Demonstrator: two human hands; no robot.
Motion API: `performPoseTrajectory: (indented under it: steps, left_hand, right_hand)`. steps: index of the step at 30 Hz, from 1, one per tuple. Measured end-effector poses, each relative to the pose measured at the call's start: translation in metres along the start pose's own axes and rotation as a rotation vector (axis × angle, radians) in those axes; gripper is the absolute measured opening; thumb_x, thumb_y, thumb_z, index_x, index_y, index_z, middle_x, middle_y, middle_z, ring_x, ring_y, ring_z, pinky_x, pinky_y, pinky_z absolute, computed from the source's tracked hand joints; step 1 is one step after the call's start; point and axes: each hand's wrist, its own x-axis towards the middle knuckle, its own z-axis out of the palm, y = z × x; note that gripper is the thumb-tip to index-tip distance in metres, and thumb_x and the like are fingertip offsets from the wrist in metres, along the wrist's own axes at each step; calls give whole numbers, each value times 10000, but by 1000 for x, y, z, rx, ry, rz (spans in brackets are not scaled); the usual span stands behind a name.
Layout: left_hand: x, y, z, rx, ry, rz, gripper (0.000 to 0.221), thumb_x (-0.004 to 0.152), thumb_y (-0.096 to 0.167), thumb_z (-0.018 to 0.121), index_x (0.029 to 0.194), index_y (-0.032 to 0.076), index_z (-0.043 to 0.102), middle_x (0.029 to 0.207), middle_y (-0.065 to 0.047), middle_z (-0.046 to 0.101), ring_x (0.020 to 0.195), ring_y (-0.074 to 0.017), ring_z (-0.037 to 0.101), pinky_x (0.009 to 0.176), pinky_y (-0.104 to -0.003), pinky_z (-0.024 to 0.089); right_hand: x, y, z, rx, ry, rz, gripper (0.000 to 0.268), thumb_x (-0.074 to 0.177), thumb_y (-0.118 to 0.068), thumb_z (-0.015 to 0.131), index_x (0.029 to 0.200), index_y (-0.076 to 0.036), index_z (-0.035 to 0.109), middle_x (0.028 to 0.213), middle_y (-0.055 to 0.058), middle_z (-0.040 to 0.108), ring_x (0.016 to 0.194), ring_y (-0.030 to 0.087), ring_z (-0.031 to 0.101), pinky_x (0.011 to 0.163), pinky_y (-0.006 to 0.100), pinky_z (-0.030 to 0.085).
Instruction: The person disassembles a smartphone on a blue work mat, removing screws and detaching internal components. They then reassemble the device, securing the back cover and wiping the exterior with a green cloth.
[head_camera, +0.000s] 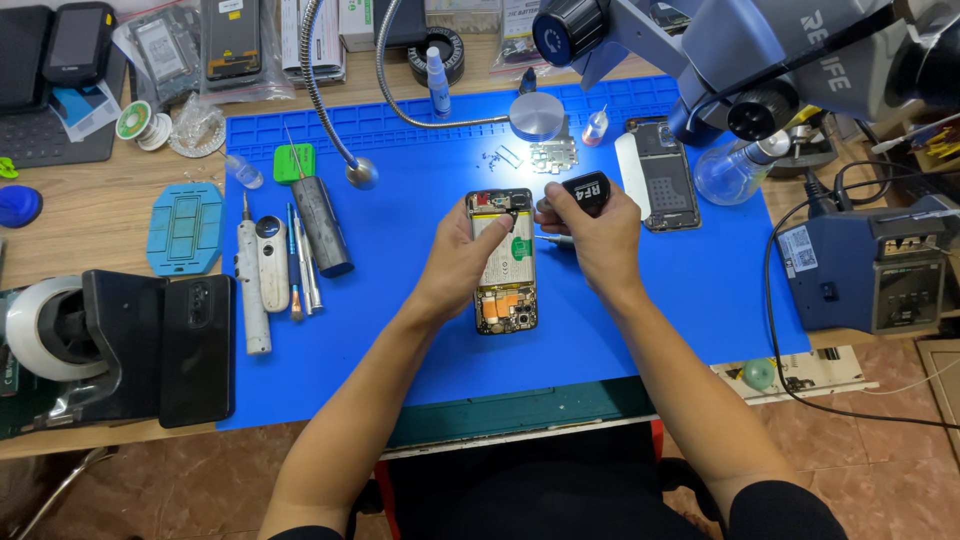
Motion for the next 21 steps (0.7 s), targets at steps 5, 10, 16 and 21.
performPoseTrajectory:
  steps: [5,10,16,21]
  left_hand:
    - [8,-29,-5,69,-18,109,278,1071,109,599,1333,27,558,1165,-141,667,1200,-262,606,1139,-550,450]
    - [4,-23,1,136,-25,127,305,1081,105,568,1374,30,529,1174,-140,656,1197,-263,611,1146,-528,442]
    - [-1,-18,8,141,-10,177,283,1083,104,566,1356,35,534,1132,-113,644,1153,-214,589,1117,-494,445]
    - [-2,-17,9,145,-3,163,286,1086,102,561,1361,33,521,1135,-120,639,1138,-228,594,1113,-495,450]
  right_hand:
    - [-1,-1,3,-73,37,-62,271,932,-157,859,939,8,644,824,198,766,729,252,796,682,373,708]
    - [2,8,2,-79,52,-98,274,929,-161,867,922,7,651,807,190,764,726,246,794,683,371,705]
    - [-2,8,5,-91,69,-145,303,956,-213,853,918,13,656,829,204,764,774,243,795,734,381,694]
    - [-4,8,6,-116,67,-173,306,969,-224,844,908,16,664,827,214,765,787,256,796,748,396,689]
